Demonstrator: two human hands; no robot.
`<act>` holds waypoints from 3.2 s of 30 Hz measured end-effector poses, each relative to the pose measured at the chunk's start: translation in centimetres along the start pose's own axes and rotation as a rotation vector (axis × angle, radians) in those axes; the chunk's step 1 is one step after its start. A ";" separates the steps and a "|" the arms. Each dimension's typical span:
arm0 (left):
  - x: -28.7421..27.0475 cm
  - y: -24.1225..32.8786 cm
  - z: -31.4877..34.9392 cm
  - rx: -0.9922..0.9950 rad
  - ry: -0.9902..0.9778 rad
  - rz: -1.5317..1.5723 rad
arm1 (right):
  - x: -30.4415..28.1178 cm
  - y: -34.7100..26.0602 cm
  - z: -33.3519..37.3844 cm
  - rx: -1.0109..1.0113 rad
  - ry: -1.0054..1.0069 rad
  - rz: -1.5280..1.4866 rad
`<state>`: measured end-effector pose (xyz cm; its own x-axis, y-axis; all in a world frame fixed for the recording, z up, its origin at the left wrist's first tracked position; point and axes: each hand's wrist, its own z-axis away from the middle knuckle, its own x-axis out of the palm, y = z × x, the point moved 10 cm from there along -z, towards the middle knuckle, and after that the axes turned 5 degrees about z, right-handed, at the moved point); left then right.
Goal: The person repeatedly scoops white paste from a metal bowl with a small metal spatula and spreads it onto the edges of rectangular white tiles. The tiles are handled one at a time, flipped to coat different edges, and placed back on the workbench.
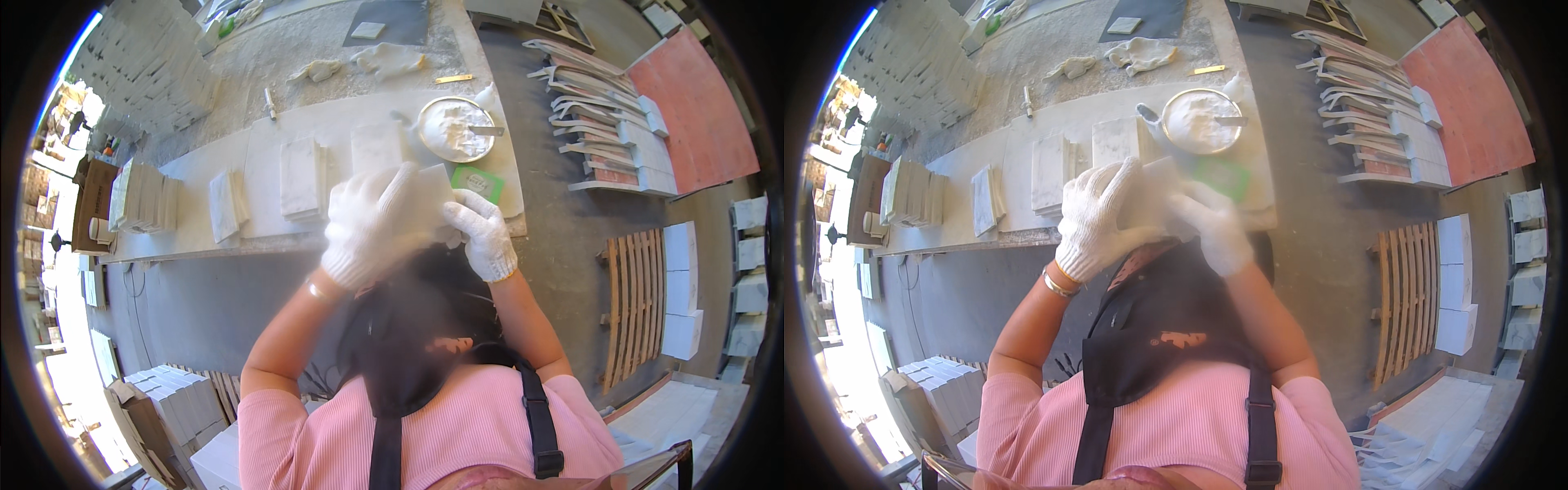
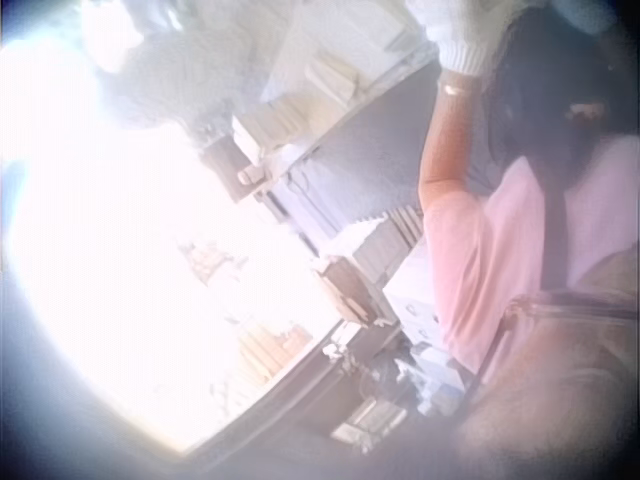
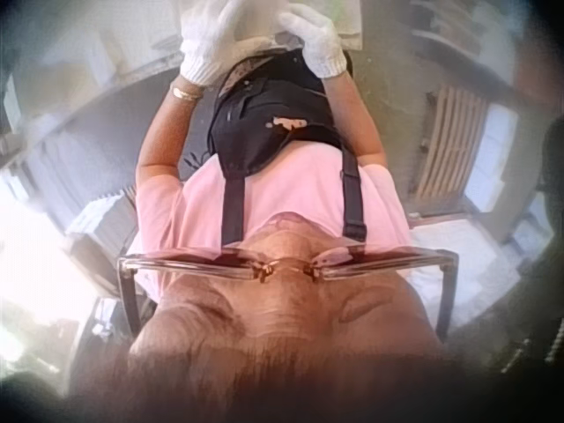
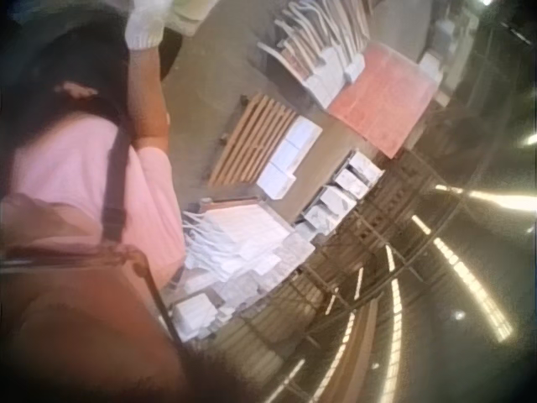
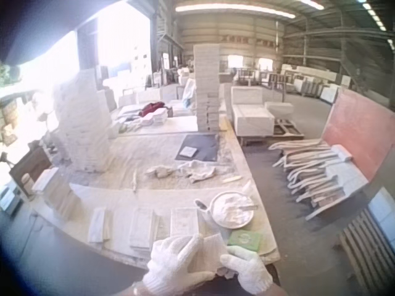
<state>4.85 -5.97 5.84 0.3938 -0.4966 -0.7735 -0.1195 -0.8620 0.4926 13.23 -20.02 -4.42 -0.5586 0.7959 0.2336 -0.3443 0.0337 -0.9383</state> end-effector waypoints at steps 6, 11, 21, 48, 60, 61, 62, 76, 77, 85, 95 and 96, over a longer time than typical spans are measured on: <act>6.3 -2.3 4.2 -0.617 -0.235 0.816 | -2.3 -3.7 1.9 -0.180 -0.053 0.260; 10.3 -0.4 6.5 -0.752 -0.273 1.211 | -5.2 -1.5 2.7 -0.116 0.110 0.175; 12.5 0.6 7.5 -0.806 -0.300 1.316 | -8.5 2.0 5.9 -0.039 0.169 -0.074; 16.9 -1.1 5.3 -0.855 -0.275 1.522 | -10.2 6.7 10.4 0.206 0.024 0.120; 18.8 -1.9 6.0 -1.015 -0.270 1.671 | -8.3 4.6 8.8 0.111 0.157 0.030; 18.4 -1.5 5.7 -0.955 -0.261 1.712 | -8.2 4.3 8.9 0.095 0.187 0.006; 18.3 -1.2 5.7 -0.935 -0.250 1.718 | -8.2 4.0 9.0 0.067 0.207 -0.015; 16.7 1.7 9.4 -0.658 -0.706 1.367 | -10.5 2.5 9.0 -0.033 0.269 0.007; 16.5 1.5 9.4 -0.690 -0.669 1.404 | -10.5 2.3 9.0 -0.043 0.274 -0.004; 13.3 1.8 6.3 -0.649 -0.424 1.458 | -9.0 2.1 9.1 0.019 0.189 0.034; 0.9 -3.7 7.1 -0.730 0.028 1.346 | -4.1 0.5 8.0 -0.037 -0.046 0.173; -1.2 -5.1 7.2 -0.670 0.140 1.367 | -4.2 0.4 7.8 -0.046 -0.048 0.152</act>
<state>-1.56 -1.67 1.42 0.4125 -0.8017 0.4325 -0.0455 0.4561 0.8888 9.55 -28.09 -3.81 -0.6373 0.7642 0.0993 -0.2191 -0.0561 -0.9741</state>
